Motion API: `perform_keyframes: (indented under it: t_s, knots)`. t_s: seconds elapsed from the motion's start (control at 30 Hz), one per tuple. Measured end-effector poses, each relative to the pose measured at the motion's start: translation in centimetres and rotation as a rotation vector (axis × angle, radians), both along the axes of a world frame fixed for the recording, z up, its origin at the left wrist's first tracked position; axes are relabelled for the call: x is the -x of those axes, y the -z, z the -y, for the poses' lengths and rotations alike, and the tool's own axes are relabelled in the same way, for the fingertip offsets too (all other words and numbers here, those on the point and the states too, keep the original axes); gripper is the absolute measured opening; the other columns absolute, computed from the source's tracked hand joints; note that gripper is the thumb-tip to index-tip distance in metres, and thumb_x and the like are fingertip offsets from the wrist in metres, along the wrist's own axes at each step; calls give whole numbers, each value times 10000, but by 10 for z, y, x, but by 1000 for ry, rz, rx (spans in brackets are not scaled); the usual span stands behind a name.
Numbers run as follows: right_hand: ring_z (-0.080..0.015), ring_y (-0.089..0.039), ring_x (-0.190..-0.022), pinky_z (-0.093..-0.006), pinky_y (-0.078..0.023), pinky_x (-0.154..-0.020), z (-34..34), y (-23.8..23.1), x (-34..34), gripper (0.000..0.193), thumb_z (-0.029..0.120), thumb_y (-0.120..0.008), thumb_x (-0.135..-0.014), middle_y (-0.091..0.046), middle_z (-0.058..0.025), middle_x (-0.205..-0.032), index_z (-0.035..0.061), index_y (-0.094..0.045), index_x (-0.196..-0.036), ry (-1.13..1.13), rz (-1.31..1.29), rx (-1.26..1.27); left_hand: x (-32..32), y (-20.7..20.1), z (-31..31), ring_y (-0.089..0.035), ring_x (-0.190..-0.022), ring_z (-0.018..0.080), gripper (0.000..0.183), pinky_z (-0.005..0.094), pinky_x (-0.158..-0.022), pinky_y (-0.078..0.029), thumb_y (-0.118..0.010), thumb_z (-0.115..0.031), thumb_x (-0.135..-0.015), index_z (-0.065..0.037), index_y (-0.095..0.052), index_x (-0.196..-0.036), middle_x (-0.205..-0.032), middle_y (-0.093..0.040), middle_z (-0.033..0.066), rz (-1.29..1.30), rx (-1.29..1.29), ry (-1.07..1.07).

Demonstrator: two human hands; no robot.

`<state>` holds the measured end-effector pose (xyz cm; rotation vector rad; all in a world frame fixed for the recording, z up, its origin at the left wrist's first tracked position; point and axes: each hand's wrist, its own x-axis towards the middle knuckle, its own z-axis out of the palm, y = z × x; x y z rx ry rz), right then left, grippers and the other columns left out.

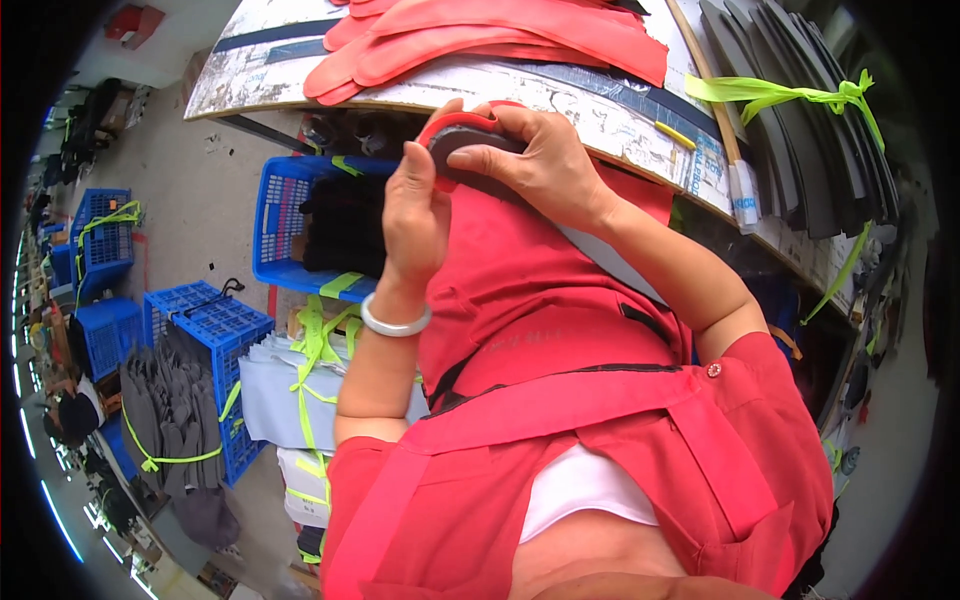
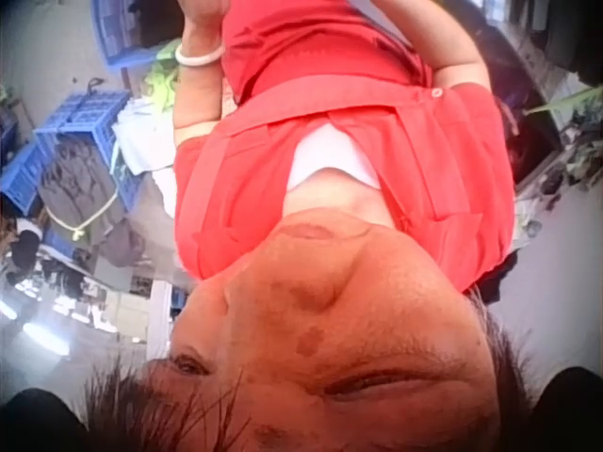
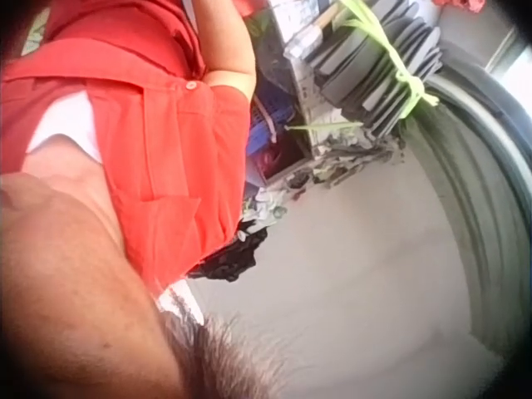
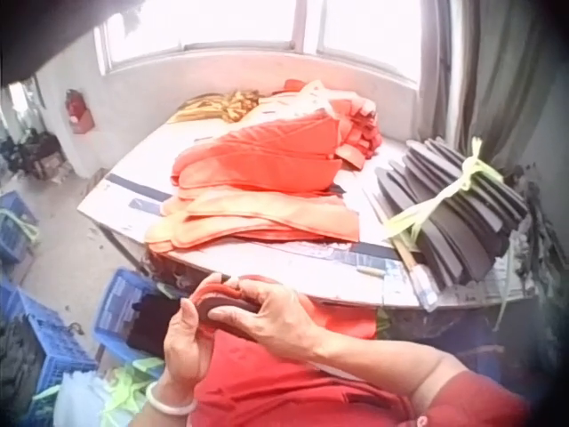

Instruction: Fitting a black fabric mesh sleeve onto a red foam padding component for assembly.

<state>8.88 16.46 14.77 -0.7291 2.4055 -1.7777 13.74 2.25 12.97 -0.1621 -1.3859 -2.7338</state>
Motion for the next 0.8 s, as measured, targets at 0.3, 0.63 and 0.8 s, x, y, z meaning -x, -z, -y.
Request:
perform_keyframes:
  t_s: [0.3, 0.63, 0.8]
  knots:
    - [-99, -529, -754, -278, -460, -716, -6, 21, -14, 469, 329, -790, -773, -607, -62, -791, -58, -622, -980, -178, 142, -209, 0, 43, 63, -645, -870, 109, 294, 229, -767, -516, -647, -127, -908, 44, -632, -1146, -1007, -683, 92, 461, 75, 480]
    - [-88, -463, -640, -278, -418, -588, 8, 39, -14, 328, 257, -764, -809, -491, -32, -660, -16, -582, -829, -296, 252, -134, -19, 54, 63, -662, -895, 153, 278, 274, -820, -547, -594, -45, -915, 40, -561, -1178, -1062, -655, 119, 408, 33, 399]
    - [-89, -456, -646, -290, -421, -597, 13, 54, -22, 310, 240, -768, -802, -488, -33, -657, -12, -591, -836, -358, 328, -161, -24, 67, 77, -648, -870, 126, 192, 252, -809, -530, -625, -93, -915, 20, -620, -1070, -997, -667, 78, 499, 106, 502]
